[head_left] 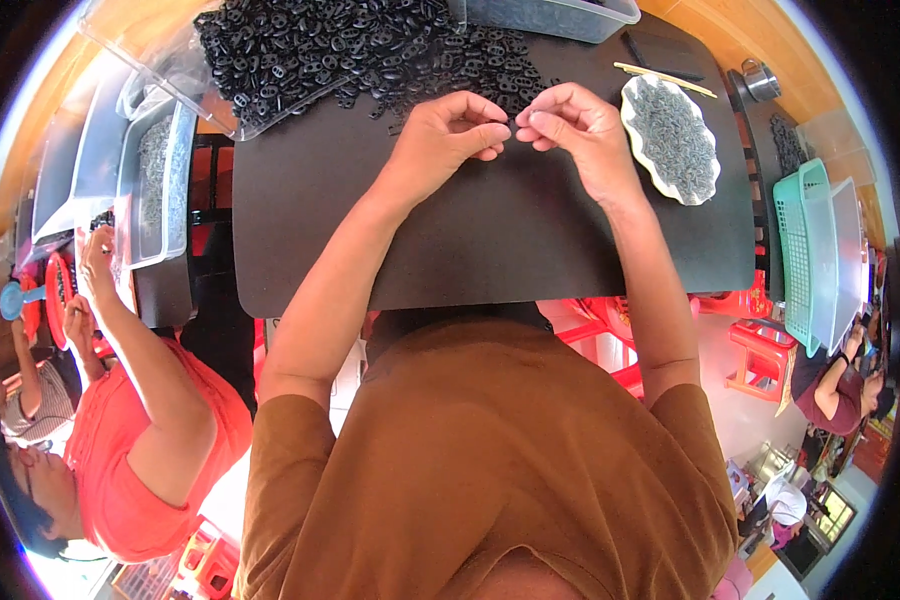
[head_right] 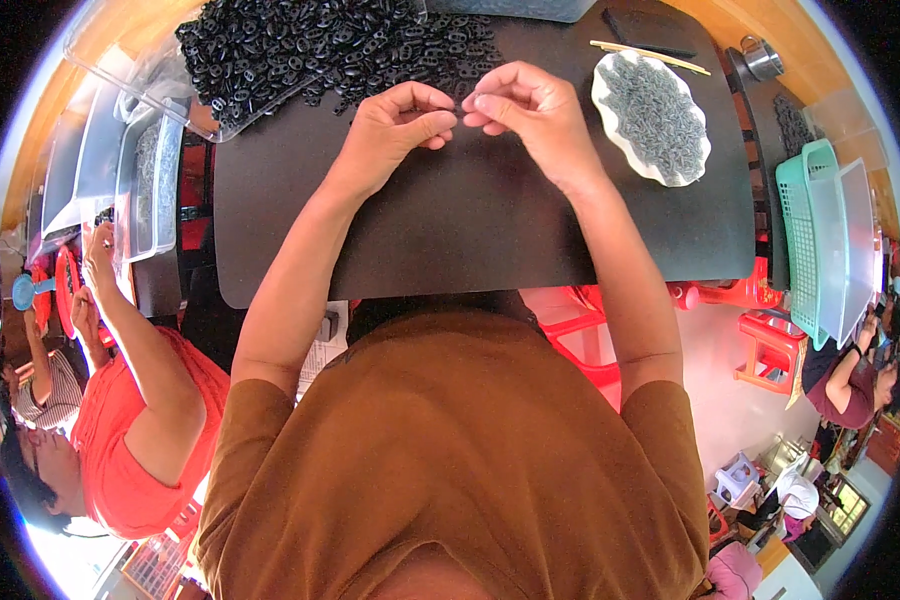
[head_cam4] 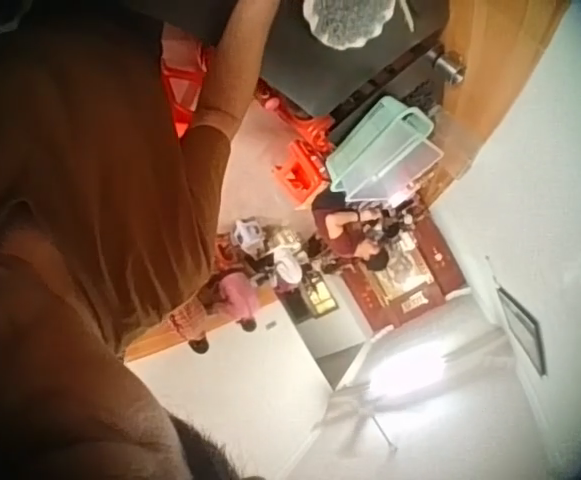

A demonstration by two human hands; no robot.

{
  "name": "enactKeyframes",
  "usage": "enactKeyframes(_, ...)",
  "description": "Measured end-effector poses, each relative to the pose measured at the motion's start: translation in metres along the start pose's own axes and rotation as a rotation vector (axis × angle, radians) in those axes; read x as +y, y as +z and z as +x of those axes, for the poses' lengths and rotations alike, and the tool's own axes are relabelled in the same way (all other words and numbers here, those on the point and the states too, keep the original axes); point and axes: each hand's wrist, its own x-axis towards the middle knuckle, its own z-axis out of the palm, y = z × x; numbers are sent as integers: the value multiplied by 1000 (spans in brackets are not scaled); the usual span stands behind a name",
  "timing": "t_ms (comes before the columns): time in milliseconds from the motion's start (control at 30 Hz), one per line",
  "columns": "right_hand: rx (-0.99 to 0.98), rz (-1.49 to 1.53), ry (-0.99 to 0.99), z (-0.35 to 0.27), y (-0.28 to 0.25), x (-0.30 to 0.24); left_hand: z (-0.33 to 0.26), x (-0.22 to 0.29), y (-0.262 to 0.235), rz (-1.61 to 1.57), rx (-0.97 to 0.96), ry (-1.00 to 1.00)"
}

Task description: The person assembles plastic cord locks by hand, repeatedly picking up plastic components and small metal parts from the table and fitting them together.

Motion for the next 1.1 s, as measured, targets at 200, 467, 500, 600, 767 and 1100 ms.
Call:
enactKeyframes(200, 58, -168, -33, 1, 21, 14, -1, 0, -1, -10, 61, -7)
enactKeyframes(467, -1, -383, -272, 6, 13, 21, 0, -2, -4, -100, 5, -93)
enactKeyframes(500, -26, -419, -333, 6, 12, 19, 1, -3, -5, -166, -34, -123)
enactKeyframes(600, -62, -466, -402, 6, 11, 16, -1, -1, -7, -254, -78, -139)
enactKeyframes(767, 1, -229, -225, -1, 17, 20, 0, -6, -3, -248, -131, -106)
enactKeyframes(1100, -37, 145, 10, 0, 17, 21, -5, 2, 4, 52, 9, 85)
